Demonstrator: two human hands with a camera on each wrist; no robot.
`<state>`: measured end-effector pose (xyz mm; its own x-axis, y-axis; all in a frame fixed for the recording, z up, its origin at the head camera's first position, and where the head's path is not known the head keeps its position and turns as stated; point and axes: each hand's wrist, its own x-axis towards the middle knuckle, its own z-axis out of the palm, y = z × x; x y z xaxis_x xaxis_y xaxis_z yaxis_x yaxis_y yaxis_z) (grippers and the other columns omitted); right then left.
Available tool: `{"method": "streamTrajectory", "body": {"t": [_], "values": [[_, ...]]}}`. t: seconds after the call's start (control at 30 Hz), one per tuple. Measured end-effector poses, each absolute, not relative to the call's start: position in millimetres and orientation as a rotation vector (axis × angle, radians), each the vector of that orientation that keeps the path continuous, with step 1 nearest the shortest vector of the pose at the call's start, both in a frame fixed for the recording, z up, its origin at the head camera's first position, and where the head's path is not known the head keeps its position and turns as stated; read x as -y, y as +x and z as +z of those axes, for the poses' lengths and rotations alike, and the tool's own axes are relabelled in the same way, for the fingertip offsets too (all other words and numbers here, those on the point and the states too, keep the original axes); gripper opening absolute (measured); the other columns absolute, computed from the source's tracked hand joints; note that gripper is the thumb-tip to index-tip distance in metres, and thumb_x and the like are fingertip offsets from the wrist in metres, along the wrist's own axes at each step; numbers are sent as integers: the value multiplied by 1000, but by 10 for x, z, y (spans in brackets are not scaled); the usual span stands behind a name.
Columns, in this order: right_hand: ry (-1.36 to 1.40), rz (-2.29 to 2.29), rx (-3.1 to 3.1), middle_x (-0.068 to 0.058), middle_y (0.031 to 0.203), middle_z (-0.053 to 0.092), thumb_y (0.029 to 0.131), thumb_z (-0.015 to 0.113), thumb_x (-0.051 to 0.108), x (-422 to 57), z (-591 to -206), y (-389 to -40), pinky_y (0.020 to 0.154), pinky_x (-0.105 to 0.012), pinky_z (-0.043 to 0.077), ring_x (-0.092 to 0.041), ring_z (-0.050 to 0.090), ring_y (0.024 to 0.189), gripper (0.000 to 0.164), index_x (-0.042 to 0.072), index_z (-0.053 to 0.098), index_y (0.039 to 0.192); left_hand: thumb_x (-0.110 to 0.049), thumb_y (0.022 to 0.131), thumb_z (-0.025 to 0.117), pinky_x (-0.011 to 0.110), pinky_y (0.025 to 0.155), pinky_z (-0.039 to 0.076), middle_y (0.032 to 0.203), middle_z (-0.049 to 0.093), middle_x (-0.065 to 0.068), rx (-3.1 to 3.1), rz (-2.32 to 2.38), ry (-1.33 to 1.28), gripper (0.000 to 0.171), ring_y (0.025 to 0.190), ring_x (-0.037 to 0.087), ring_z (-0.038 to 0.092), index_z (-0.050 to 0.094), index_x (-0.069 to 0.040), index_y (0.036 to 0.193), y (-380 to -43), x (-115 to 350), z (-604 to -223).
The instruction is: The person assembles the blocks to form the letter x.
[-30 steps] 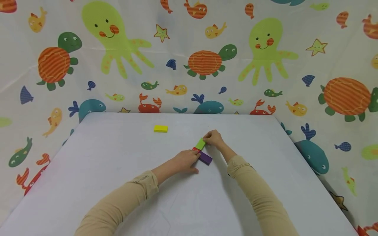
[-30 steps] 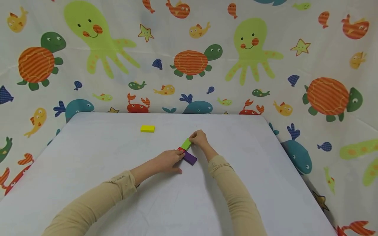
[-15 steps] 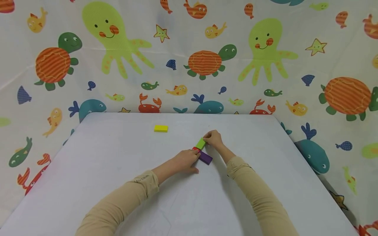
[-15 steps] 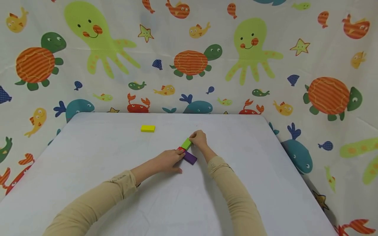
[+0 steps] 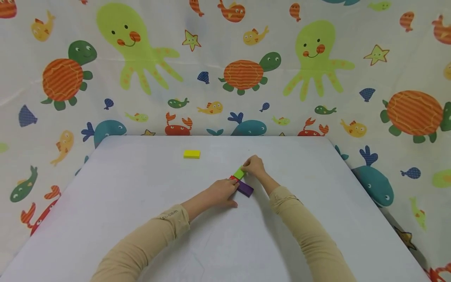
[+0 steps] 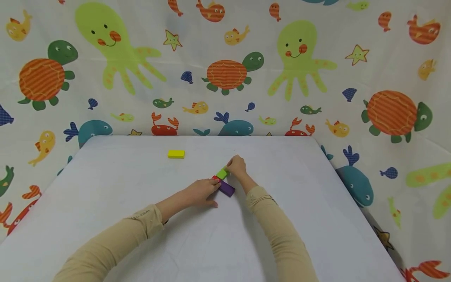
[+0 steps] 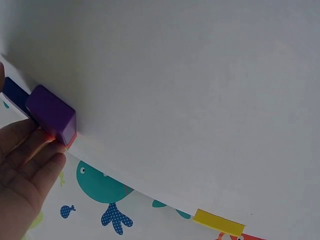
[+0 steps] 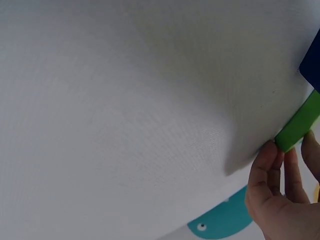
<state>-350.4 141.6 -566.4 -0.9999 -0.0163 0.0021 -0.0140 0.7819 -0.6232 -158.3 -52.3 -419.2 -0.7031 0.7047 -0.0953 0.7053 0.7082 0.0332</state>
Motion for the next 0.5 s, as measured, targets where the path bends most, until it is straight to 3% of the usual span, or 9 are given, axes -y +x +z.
{"method": "streamTrajectory", "body": {"t": [0.1, 0.3, 0.5], "values": [[-4, -1027, -2931, -7, 75, 69, 75, 78, 23, -1418, -5714, -3550, 55, -28, 51, -18, 61, 63, 18, 7, 73, 81, -46, 81, 70, 34, 100, 47, 134, 55, 18, -2815, -4, 1166, 73, 120, 27, 56, 52, 3, 131, -1577, 528, -4201], [-9, -1089, -2939, 3, 67, 65, 68, 83, 32, -1518, -6100, -3874, 48, -25, 48, -13, 59, 57, 18, 19, 70, 68, -47, 80, 70, 33, 100, 46, 133, 55, 17, -2821, -17, 1170, 73, 120, 27, 56, 53, 3, 130, -1570, 527, -4188], [-6, -1098, -2935, -4, 74, 67, 72, 80, 28, -1501, -5959, -3746, 52, -29, 49, -18, 59, 62, 20, 11, 73, 78, -47, 81, 70, 33, 101, 46, 134, 54, 16, -2814, -34, 1159, 73, 122, 26, 55, 52, 3, 131, -1571, 517, -4185]]}}
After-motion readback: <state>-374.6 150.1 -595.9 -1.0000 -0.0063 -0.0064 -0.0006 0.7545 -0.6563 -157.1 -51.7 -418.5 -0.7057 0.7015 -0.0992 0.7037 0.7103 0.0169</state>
